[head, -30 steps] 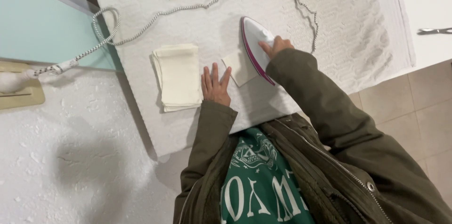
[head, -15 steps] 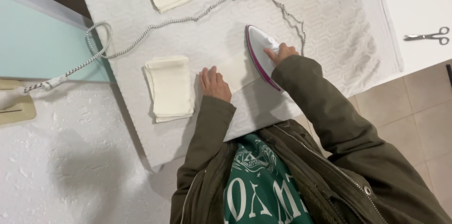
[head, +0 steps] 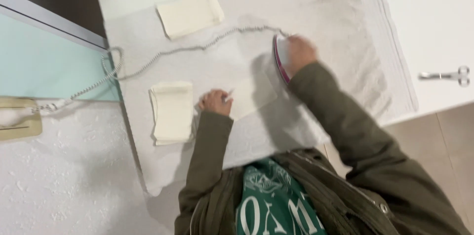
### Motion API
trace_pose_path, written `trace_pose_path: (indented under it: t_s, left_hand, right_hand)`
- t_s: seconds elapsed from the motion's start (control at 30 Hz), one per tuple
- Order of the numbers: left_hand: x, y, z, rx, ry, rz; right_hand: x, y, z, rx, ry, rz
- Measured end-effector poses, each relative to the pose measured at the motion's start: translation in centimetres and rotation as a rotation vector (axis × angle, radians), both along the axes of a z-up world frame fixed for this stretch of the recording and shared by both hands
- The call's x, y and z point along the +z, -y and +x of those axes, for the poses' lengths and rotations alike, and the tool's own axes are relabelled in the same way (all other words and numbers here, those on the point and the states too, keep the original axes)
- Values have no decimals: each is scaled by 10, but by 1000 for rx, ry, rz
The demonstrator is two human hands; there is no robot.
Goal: Ironing small rectangular pieces of white fabric on a table.
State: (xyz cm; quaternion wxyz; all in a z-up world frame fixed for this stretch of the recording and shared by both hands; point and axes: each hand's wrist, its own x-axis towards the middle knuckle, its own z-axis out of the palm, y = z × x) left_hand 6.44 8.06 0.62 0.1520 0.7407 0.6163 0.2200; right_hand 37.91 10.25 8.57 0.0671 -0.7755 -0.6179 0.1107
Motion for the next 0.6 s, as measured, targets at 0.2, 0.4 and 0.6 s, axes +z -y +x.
trace_pose_path:
  t_s: [0.2,0.4,0.6]
  left_hand:
    - [11,10,-20,-132,401,-165]
    - [30,-68,-97,94,448,-213]
    - [2,-252,-129,42,741,-460]
  right_hand:
    - [-65,-22,-86,845,118,-206]
    - [-126,-96,-104,648,-386,-329]
    - [-112,-223,-120,158,-1079,-146]
